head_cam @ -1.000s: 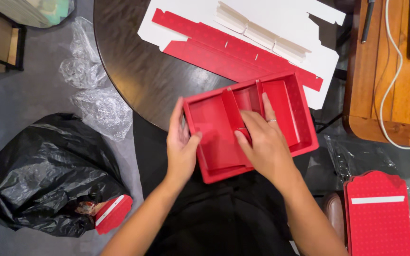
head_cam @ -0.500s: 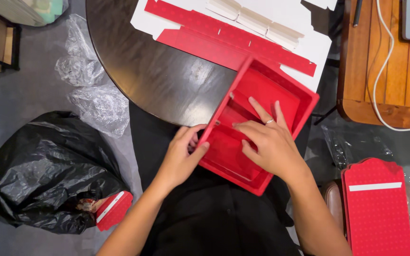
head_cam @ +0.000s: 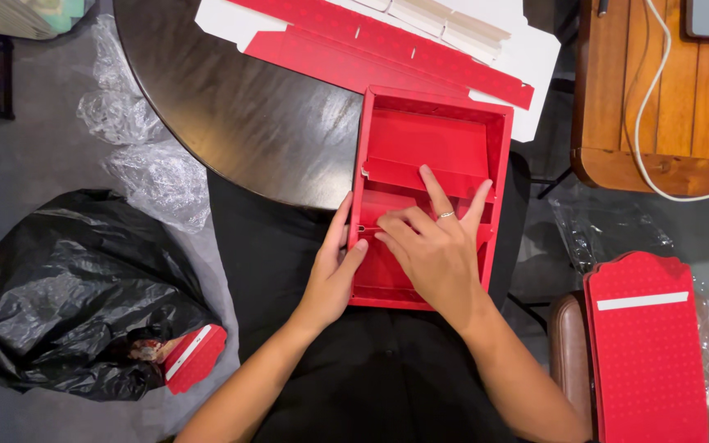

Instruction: The person assembles red and white paper boxes by folding pre-cut cardboard pieces. They insert dividers into the red box, fold the sides, and then begin folding a white box with red accents. The person handles the pieces by hand without using tools.

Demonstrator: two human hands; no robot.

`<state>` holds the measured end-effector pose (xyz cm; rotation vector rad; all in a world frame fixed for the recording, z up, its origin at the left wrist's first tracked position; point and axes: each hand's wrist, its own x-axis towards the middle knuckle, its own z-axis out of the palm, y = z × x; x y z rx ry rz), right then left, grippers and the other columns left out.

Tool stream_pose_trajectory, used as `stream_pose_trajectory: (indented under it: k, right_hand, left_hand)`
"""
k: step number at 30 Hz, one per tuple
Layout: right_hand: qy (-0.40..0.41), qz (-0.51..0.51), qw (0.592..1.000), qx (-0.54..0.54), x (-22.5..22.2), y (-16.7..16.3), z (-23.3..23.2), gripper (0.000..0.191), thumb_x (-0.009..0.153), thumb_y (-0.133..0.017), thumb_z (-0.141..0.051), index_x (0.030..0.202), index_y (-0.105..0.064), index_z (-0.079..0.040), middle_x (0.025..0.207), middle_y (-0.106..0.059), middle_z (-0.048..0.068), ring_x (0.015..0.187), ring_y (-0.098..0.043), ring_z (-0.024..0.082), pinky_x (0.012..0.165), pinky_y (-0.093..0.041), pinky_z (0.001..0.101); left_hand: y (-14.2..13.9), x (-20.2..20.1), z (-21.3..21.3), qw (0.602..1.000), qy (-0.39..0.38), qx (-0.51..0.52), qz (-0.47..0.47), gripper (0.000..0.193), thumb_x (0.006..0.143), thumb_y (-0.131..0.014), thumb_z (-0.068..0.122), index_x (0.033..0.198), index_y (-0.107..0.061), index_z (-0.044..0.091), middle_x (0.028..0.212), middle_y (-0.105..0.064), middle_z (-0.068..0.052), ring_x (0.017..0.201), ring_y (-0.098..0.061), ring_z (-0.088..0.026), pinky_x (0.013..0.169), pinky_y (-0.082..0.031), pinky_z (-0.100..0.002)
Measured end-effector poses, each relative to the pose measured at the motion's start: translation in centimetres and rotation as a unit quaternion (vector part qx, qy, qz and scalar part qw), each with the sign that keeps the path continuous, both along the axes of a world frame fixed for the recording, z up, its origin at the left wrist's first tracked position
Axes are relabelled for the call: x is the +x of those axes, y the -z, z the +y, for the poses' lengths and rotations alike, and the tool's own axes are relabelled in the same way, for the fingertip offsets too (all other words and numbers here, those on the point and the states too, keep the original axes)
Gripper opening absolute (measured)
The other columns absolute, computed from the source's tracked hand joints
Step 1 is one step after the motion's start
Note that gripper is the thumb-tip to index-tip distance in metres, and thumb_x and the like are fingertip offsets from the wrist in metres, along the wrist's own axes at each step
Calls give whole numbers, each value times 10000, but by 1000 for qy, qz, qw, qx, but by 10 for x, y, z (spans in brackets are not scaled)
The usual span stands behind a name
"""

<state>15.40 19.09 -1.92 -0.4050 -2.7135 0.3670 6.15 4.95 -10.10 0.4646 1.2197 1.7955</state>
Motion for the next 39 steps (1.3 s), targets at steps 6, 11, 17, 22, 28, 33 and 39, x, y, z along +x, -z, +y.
stream_pose_trajectory:
  k: [6, 11, 17, 22, 28, 33, 39]
  right_hand:
    - [6, 6, 1000, 13, 1, 6, -1, 134, 877, -790, -229, 978, -749, -151, 1136, -678, 0, 1442, -456, 374, 1107, -121, 856]
    - [-8, 8, 998, 58, 2, 10, -2, 150, 911, -769, -224, 1013, -715, -128, 1399, -625, 58, 1445, -469, 348, 1134, -203, 820]
    - [-21, 36, 991, 128, 6, 10, -7, 270, 920, -723, -145, 1183, -733, -84, 1244, -654, 83, 1139, -602, 281, 1021, -460, 502]
    - [-31, 57, 997, 35, 0, 10, -5, 248, 859, -698, -116, 1105, -709, -86, 1007, -676, 44, 942, -657, 249, 835, -481, 395]
    - [-13, 50, 998, 37, -1, 6, -8, 200, 854, -703, -106, 1051, -731, -87, 956, -674, 30, 880, -655, 236, 786, -466, 382]
    - [-6, 32, 998, 52, -3, 4, -8, 182, 831, -711, -98, 1012, -731, -95, 952, -676, 26, 892, -653, 236, 808, -478, 383]
    - [-40, 45, 997, 49, -6, 9, -4, 138, 850, -735, -147, 974, -701, -96, 966, -655, 36, 919, -642, 240, 849, -495, 391]
  left_hand:
    - [4, 3, 2, 1000, -14, 9, 0, 672, 1066, -490, 58, 1665, -185, 45, 1407, -576, -117, 1230, -585, -143, 1091, -454, -306]
    - [6, 5, 4, 1000, -23, 15, 1, 676, 1062, -491, 53, 1662, -181, 40, 1425, -569, -113, 1250, -574, -140, 1107, -439, -306]
    - [2, 7, 4, 999, -29, 22, 4, 666, 1063, -493, 47, 1658, -194, 27, 1496, -524, -112, 1314, -534, -137, 1133, -412, -303]
    - [8, 10, 4, 998, -55, 11, -8, 649, 1039, -516, 14, 1626, -241, -7, 1536, -484, -110, 1304, -547, -141, 1120, -429, -304]
    - [21, 14, 2, 991, -127, 8, 33, 488, 1019, -589, -36, 1485, -455, -85, 1448, -571, -176, 1304, -592, -198, 1136, -470, -348]
    - [23, 18, 2, 988, -149, 4, 43, 448, 1012, -597, -48, 1446, -492, -83, 1428, -588, -173, 1311, -586, -210, 1147, -463, -360]
    - [24, 18, 0, 988, -148, 3, 33, 432, 1017, -580, -43, 1439, -493, -76, 1433, -591, -174, 1331, -582, -213, 1160, -453, -361]
